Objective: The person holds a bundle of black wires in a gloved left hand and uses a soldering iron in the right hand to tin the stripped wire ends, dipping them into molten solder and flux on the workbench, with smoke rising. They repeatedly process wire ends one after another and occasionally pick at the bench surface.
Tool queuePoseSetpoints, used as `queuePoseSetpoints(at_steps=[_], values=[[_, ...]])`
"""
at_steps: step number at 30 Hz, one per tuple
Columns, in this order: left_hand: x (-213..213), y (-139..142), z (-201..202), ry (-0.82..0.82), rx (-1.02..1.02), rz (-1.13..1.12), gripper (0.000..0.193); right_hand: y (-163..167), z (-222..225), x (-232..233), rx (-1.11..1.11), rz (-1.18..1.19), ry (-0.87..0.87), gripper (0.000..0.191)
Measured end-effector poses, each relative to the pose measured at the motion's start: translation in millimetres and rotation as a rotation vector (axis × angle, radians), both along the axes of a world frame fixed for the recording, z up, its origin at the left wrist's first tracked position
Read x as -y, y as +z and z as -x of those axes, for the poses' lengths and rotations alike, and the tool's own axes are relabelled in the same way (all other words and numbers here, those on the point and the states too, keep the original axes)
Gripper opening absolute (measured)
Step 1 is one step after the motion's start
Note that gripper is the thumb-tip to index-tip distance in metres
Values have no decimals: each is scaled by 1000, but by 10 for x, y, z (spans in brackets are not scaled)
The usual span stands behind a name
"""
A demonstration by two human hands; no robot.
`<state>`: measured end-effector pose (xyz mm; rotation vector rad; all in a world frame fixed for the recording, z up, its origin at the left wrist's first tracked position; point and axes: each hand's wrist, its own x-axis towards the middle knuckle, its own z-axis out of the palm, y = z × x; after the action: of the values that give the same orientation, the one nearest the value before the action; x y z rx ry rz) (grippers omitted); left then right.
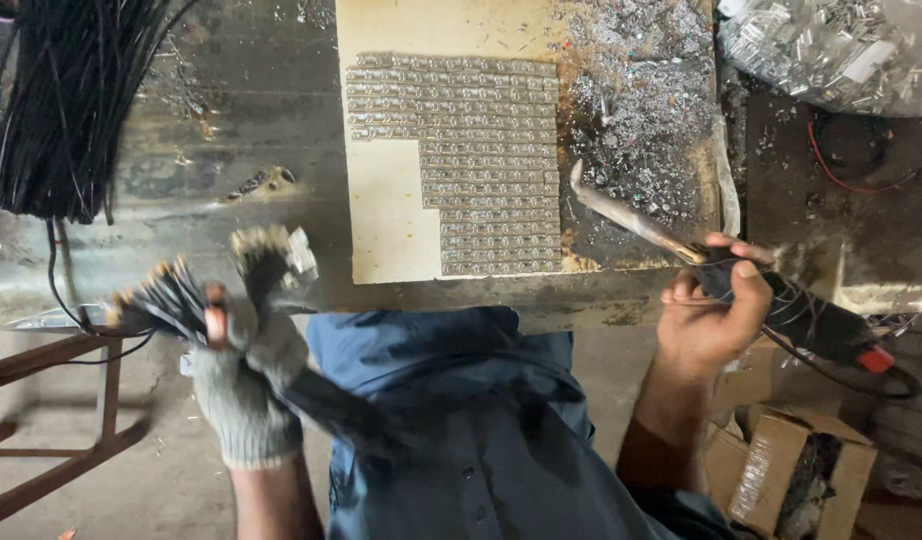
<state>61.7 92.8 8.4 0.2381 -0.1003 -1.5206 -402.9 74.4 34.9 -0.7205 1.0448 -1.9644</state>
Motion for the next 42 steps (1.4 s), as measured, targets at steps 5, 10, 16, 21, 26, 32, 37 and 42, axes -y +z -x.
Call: queuePoseSetpoints(at_steps=[5, 10, 16, 21, 26, 32, 37, 42], values=[[-459, 183, 266, 0, -141, -64, 11, 38, 130, 24, -10, -6, -77, 20], [-486, 343, 393, 61, -134, 7, 20, 67, 177, 24, -5, -55, -98, 20], [-369, 404, 414, -53, -152, 162, 5, 60, 225, 28, 0, -21, -90, 22], [-268, 424, 409, -43, -80, 52, 13, 39, 315, 16, -1, 14, -93, 18], [122, 490, 161, 37, 433, -159, 34, -58, 564, 50, -15, 78, -49, 20], [731, 335, 3, 153, 1135, -372, 10, 530, 1579, 444, -42, 134, 14, 23], [1043, 9, 145, 219, 1500, -27, 16, 1258, 2405, 1214, -7, -97, 131, 25], [1082, -68, 197, 88, 1208, -311, 23, 1246, 2506, 1300, 13, -298, 104, 28]])
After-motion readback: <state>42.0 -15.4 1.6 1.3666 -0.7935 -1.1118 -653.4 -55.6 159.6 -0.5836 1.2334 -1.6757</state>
